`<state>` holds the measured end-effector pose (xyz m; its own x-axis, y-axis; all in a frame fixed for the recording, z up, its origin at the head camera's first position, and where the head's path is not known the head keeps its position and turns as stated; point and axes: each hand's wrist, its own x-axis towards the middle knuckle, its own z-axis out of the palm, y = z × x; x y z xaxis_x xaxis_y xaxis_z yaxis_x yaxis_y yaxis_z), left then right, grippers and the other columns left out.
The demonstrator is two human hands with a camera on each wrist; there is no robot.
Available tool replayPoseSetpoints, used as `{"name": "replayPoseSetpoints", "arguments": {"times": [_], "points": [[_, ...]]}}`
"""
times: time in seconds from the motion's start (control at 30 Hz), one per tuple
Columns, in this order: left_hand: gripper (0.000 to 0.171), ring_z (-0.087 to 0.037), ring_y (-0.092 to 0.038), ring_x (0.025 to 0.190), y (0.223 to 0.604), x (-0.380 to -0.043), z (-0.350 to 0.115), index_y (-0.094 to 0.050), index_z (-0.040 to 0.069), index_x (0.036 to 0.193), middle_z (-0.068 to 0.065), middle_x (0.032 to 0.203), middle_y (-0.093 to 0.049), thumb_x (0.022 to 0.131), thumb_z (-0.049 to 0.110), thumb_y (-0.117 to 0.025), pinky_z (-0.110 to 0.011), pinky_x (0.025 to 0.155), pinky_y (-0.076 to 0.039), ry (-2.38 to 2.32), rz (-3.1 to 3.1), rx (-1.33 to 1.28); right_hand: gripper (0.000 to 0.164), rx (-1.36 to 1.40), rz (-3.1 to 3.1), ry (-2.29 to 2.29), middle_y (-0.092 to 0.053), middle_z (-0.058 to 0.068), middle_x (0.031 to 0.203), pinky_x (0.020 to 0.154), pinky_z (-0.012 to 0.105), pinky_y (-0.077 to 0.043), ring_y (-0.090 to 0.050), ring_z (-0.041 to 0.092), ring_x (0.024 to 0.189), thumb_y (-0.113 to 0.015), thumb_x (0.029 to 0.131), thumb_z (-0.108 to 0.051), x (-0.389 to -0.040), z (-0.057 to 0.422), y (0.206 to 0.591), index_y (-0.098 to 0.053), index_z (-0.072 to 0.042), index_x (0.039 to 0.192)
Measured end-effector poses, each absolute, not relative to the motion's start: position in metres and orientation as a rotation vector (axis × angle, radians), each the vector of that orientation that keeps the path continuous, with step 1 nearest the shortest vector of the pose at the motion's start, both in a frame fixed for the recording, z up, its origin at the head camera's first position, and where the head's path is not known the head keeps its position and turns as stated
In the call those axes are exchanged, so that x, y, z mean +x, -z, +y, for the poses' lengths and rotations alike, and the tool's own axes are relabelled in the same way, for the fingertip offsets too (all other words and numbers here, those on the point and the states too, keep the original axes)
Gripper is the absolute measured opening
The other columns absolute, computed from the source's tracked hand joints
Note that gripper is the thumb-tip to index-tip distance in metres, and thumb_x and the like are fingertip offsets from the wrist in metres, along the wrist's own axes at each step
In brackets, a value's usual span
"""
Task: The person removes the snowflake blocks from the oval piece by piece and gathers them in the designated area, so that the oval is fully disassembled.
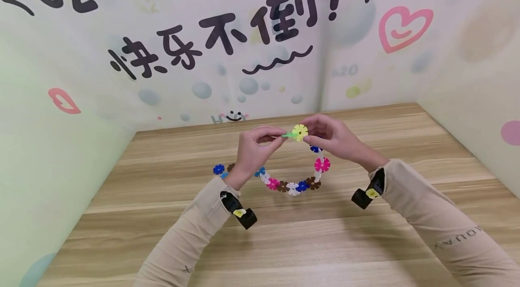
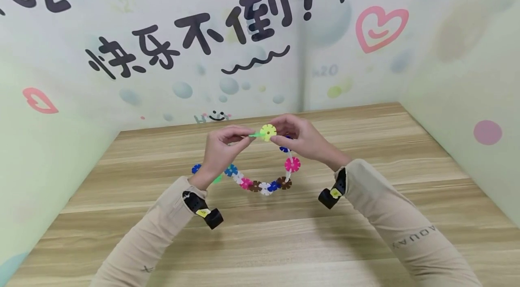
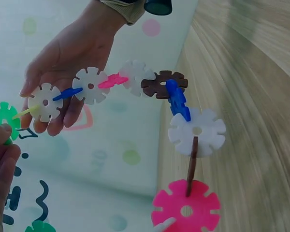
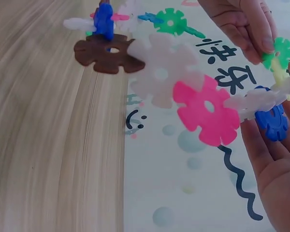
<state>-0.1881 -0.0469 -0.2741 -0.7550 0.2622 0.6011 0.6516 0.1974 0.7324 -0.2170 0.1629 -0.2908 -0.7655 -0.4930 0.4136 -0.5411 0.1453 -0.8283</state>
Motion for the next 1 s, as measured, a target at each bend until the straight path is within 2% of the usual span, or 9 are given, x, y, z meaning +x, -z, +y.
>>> {"name": "replayPoseSetpoints", "arguments": {"times": [0.2, 0.5, 0.77, 0.83, 1.0], "points": [[0.011, -0.028, -0.062, 0.079, 0.274, -0.187, -0.046, -0.065, -0.012, 0.087, -0.022, 0.088, -0.064, 0.077, -0.007, -0.062, -0.03, 0.072, -0.052, 1.606, -2.103, -0.884, 0.022, 0.988, -2.388, -1.89, -0.058, 0.014, 0.093, 0.074, 0.029, -0.05, -0.058, 0.02, 0.083, -0.054, 0.085, -0.001, -0.219, 0.162, 0.289, -0.051, 0.008, 0.105], [0.012, -0.029, -0.059, 0.086, 0.281, -0.19, -0.045, -0.064, -0.012, 0.088, -0.023, 0.091, -0.062, 0.077, -0.01, -0.061, -0.028, 0.073, -0.051, 1.665, -2.106, -0.967, 0.007, 0.971, -2.444, -1.998, -0.06, 0.009, 0.083, 0.073, 0.032, -0.05, -0.058, 0.017, 0.074, -0.054, 0.087, -0.005, -0.221, 0.16, 0.288, -0.054, 0.001, 0.089], [0.013, -0.018, -0.059, 0.089, 0.299, -0.207, -0.044, -0.066, -0.004, 0.09, -0.013, 0.094, -0.063, 0.077, -0.003, -0.065, -0.024, 0.074, -0.05, 1.618, -2.114, -1.017, 0.007, 0.926, -2.442, -1.986, -0.061, 0.007, 0.081, 0.072, 0.029, -0.051, -0.059, 0.015, 0.072, -0.053, 0.086, -0.003, -0.22, 0.159, 0.288, -0.054, 0.003, 0.09], [0.013, -0.017, -0.059, 0.089, 0.299, -0.207, -0.044, -0.067, -0.003, 0.089, -0.012, 0.093, -0.063, 0.077, -0.002, -0.065, -0.024, 0.074, -0.05, 1.583, -2.108, -1.041, 0.008, 0.925, -2.441, -1.978, -0.061, 0.007, 0.081, 0.072, 0.031, -0.051, -0.059, 0.015, 0.072, -0.053, 0.086, -0.002, -0.219, 0.158, 0.288, -0.054, 0.005, 0.09], [0.011, -0.016, -0.06, 0.081, 0.298, -0.209, -0.045, -0.068, -0.003, 0.086, -0.012, 0.088, -0.063, 0.076, -0.006, -0.064, -0.027, 0.068, -0.052, 1.54, -2.065, -1.102, 0.007, 0.922, -2.427, -1.933, -0.06, 0.005, 0.078, 0.067, 0.028, -0.051, -0.058, 0.014, 0.069, -0.053, 0.085, 0.0, -0.218, 0.158, 0.287, -0.053, 0.006, 0.089]]}}
